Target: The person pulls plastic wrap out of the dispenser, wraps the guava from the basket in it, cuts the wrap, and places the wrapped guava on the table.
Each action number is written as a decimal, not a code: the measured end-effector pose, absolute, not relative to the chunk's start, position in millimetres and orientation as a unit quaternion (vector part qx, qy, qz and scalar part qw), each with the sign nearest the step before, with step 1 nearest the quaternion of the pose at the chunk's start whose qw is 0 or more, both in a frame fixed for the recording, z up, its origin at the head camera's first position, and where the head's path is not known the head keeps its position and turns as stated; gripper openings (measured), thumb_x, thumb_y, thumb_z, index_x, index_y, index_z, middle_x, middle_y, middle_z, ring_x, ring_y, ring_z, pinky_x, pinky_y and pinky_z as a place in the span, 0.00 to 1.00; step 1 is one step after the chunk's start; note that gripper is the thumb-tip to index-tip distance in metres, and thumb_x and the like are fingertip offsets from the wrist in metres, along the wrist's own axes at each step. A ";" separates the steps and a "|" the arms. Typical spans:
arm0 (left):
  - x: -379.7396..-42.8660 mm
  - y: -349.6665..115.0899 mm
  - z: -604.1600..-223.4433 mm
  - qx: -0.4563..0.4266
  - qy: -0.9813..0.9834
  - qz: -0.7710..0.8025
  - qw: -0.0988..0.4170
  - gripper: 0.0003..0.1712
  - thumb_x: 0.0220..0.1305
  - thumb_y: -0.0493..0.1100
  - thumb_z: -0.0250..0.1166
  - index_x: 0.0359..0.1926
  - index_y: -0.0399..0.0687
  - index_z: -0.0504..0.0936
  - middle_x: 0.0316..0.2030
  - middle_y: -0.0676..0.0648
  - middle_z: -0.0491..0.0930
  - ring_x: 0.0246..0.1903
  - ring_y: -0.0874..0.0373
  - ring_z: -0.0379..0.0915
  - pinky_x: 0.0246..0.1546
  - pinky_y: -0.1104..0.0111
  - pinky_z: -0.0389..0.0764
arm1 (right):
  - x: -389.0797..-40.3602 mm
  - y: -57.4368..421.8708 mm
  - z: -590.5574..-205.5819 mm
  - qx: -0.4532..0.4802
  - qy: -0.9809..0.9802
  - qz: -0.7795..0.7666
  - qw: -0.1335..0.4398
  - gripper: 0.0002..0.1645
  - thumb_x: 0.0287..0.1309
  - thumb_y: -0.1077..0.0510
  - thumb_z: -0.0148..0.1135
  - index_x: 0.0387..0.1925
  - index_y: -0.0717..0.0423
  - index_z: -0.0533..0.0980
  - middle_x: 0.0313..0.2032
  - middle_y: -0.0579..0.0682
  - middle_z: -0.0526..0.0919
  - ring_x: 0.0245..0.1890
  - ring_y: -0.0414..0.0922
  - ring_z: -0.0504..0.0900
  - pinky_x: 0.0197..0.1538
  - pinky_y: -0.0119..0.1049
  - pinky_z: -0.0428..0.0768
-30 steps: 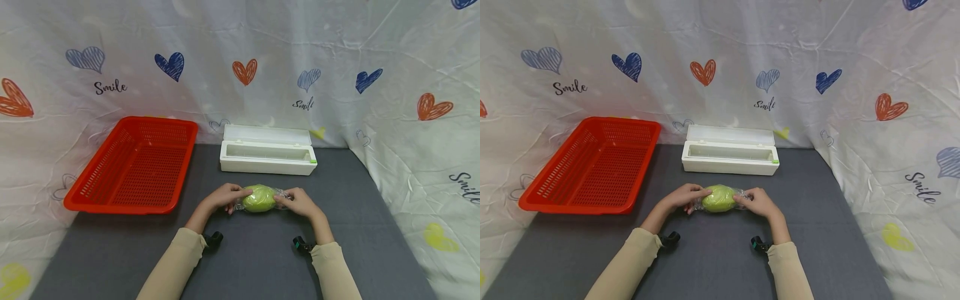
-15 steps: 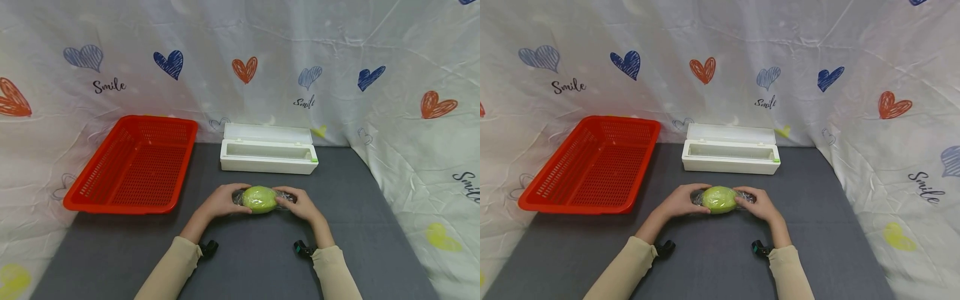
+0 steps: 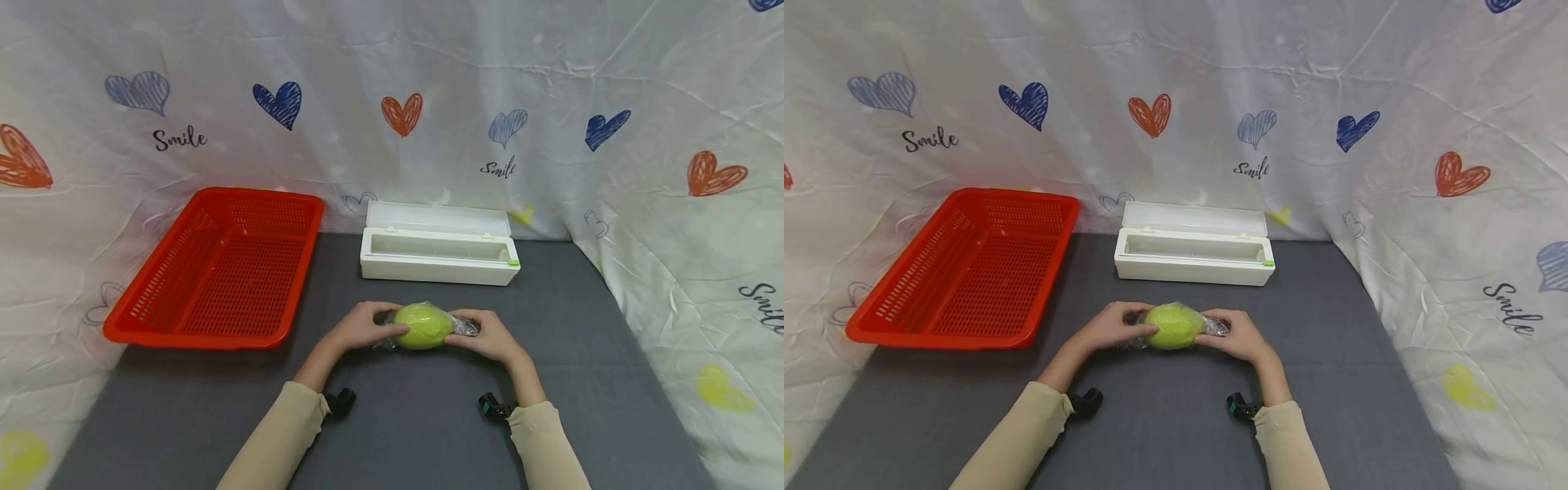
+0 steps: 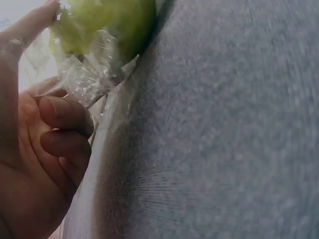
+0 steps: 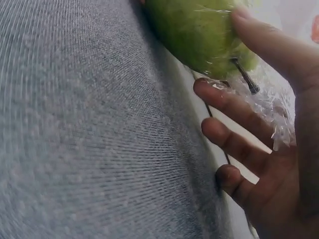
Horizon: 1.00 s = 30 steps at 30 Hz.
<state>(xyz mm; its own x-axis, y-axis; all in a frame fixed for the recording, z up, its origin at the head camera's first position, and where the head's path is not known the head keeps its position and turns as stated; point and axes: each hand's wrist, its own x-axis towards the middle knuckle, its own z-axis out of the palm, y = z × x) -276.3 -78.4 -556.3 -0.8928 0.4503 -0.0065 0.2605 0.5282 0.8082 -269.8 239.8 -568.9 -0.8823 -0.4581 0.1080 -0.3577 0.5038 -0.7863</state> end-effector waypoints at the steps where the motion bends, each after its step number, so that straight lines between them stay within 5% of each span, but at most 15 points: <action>1: -277.3 -78.2 -556.5 0.206 0.868 0.437 0.113 0.33 0.68 0.62 0.73 0.65 0.49 0.85 0.59 0.47 0.86 0.52 0.53 0.81 0.59 0.50 0.81 | -269.8 240.4 -568.5 -0.236 0.867 -0.436 0.060 0.29 0.60 0.50 0.80 0.60 0.54 0.85 0.54 0.52 0.89 0.47 0.43 0.85 0.49 0.38 0.82; 5: -275.6 -79.3 -555.3 0.201 0.875 0.429 0.101 0.37 0.67 0.64 0.72 0.69 0.48 0.82 0.62 0.45 0.85 0.55 0.51 0.81 0.60 0.51 0.81 | -269.4 241.6 -567.6 -0.239 0.869 -0.430 0.061 0.31 0.62 0.49 0.79 0.65 0.52 0.83 0.58 0.53 0.87 0.53 0.47 0.85 0.54 0.43 0.82; 9: -261.9 -84.9 -545.9 0.164 0.875 0.455 0.027 0.36 0.65 0.59 0.76 0.68 0.48 0.82 0.60 0.46 0.85 0.31 0.54 0.80 0.37 0.58 0.84 | -267.8 240.7 -569.7 -0.255 0.860 -0.440 0.042 0.36 0.62 0.53 0.79 0.70 0.49 0.78 0.66 0.52 0.83 0.63 0.52 0.82 0.63 0.51 0.80; 13: -244.8 -91.0 -535.6 0.150 0.847 0.505 -0.071 0.19 0.62 0.48 0.80 0.51 0.47 0.87 0.43 0.47 0.86 0.13 0.61 0.60 0.16 0.68 0.68 | -265.9 237.1 -572.5 -0.273 0.851 -0.447 0.022 0.35 0.62 0.54 0.78 0.70 0.49 0.79 0.67 0.52 0.82 0.66 0.54 0.80 0.66 0.55 0.78; 16: -236.6 -91.1 -531.1 0.192 0.839 0.502 -0.082 0.08 0.61 0.43 0.81 0.39 0.51 0.91 0.33 0.52 0.86 0.15 0.65 0.63 0.18 0.71 0.67 | -264.9 235.5 -572.0 -0.271 0.852 -0.447 0.016 0.33 0.61 0.54 0.79 0.68 0.48 0.80 0.65 0.52 0.83 0.65 0.54 0.81 0.67 0.56 0.78; 19: -234.4 -86.3 -530.7 0.236 0.856 0.458 -0.049 0.04 0.62 0.43 0.80 0.38 0.54 0.94 0.32 0.57 0.89 0.22 0.67 0.70 0.25 0.72 0.73 | -264.9 236.6 -570.6 -0.260 0.854 -0.451 0.018 0.33 0.61 0.54 0.79 0.67 0.48 0.81 0.64 0.50 0.84 0.65 0.53 0.81 0.67 0.56 0.78; 25: -236.3 -76.7 -539.8 0.220 0.893 0.389 -0.059 0.09 0.62 0.43 0.80 0.44 0.54 0.96 0.39 0.53 0.92 0.32 0.64 0.82 0.36 0.67 0.83 | -265.1 239.9 -568.2 -0.267 0.846 -0.461 0.030 0.28 0.66 0.55 0.75 0.66 0.51 0.81 0.61 0.51 0.85 0.59 0.53 0.85 0.62 0.48 0.82; 30: -238.9 -73.8 -547.2 0.194 0.891 0.400 -0.089 0.12 0.62 0.43 0.80 0.47 0.54 0.95 0.43 0.52 0.92 0.44 0.56 0.89 0.47 0.56 0.88 | -264.5 242.2 -570.4 -0.270 0.827 -0.492 0.025 0.16 0.80 0.59 0.57 0.61 0.56 0.84 0.57 0.54 0.88 0.52 0.50 0.87 0.55 0.39 0.84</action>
